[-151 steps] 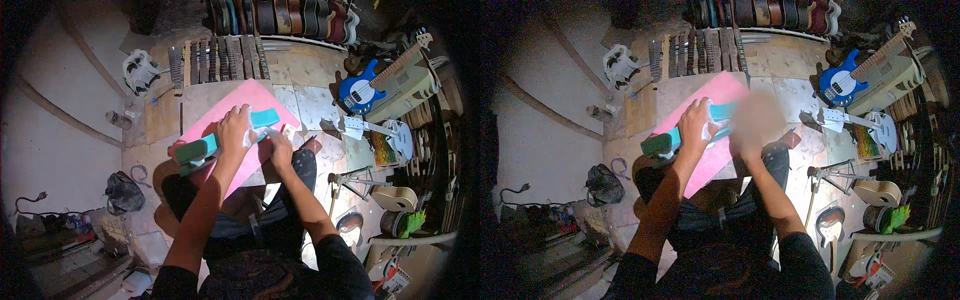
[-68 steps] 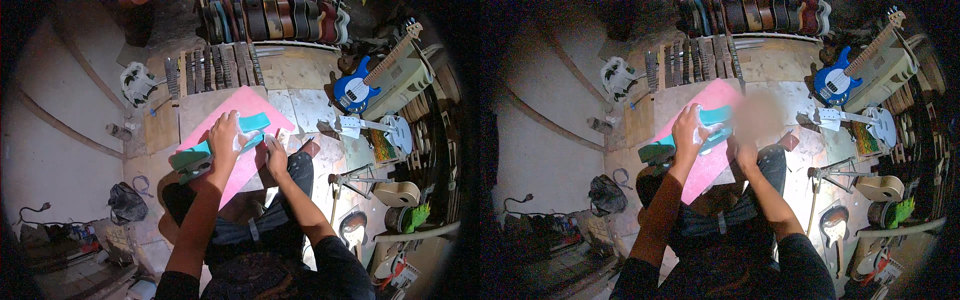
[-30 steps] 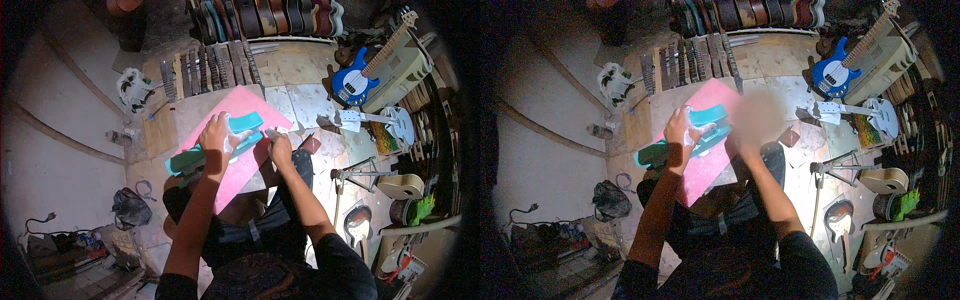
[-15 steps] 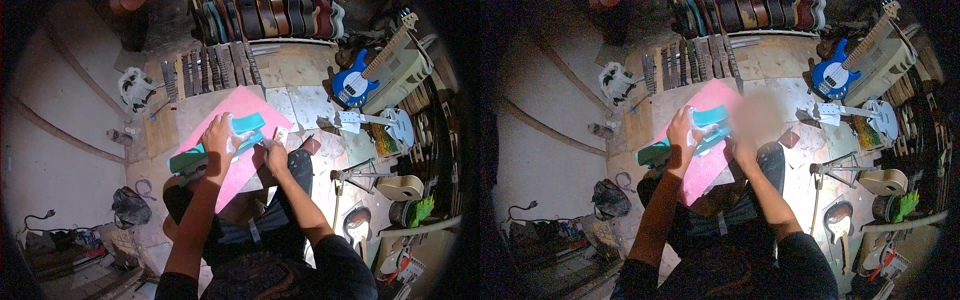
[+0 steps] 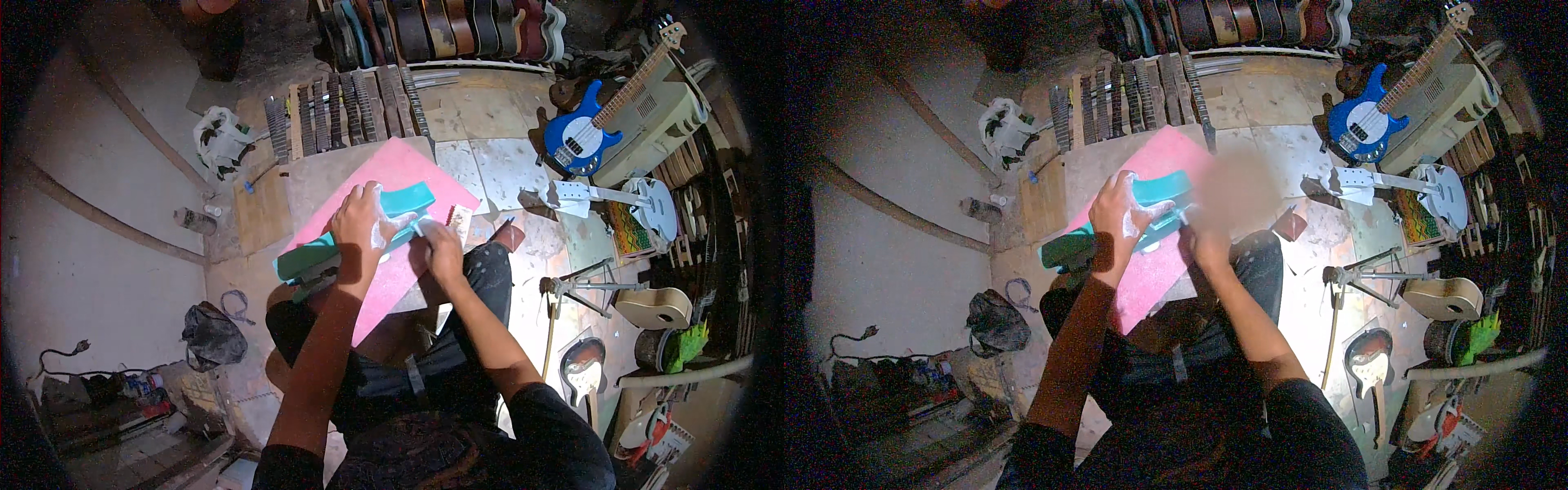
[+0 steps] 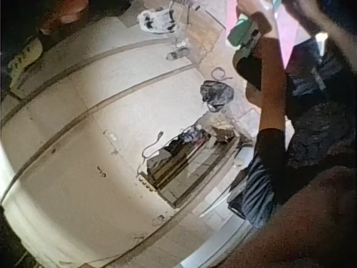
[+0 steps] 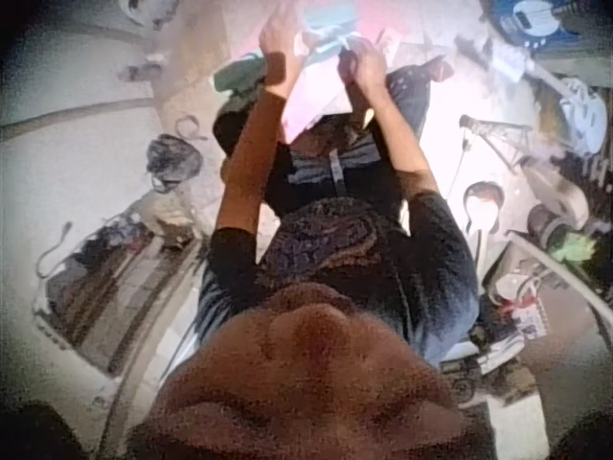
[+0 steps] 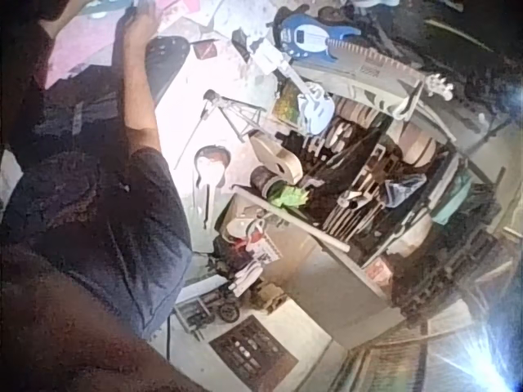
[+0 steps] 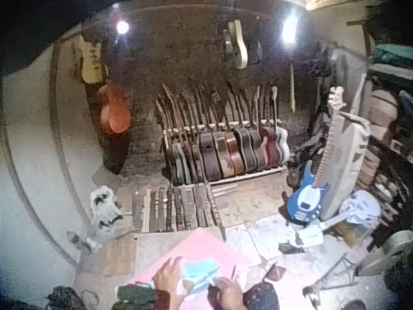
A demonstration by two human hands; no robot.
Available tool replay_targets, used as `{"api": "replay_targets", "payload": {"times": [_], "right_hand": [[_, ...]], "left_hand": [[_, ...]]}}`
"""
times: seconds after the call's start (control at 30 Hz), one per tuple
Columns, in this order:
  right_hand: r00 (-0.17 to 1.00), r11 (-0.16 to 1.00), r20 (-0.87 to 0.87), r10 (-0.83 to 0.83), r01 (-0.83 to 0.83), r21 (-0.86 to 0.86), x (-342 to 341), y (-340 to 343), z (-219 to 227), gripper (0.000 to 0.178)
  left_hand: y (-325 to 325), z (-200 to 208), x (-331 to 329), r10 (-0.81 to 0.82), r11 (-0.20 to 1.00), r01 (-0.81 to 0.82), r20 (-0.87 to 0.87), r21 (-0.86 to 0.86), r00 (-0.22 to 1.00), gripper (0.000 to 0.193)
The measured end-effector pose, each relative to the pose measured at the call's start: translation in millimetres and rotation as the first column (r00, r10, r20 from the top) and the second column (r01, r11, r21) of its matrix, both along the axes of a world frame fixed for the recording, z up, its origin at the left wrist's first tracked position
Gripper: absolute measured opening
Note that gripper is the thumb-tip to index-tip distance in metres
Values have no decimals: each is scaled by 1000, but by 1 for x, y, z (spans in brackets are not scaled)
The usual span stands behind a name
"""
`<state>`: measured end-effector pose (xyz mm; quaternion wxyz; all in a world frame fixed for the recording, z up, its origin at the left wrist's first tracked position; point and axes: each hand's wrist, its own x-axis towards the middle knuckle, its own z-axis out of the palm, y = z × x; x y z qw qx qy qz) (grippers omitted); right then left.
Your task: The person applies a white compound to the surface of a teal guitar body using a cloth, rubbing it across the front and sides of the instrument.
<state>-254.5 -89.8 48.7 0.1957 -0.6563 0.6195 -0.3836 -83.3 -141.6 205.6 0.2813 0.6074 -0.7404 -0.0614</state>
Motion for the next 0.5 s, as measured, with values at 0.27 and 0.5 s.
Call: {"api": "replay_targets", "payload": {"times": [0.27, 0.5], "right_hand": [[989, 999, -136, -48, 51, 16, -5, 1, 3, 57], [997, 999, -79, -25, 27, 25, -5, -1, -3, 53]], "left_hand": [[3, -4, -1, -19, 999, 18, -22, -31, 1000, 71], [1, -4, 0, 0, 1000, 0, -1, -27, 1000, 71]]}}
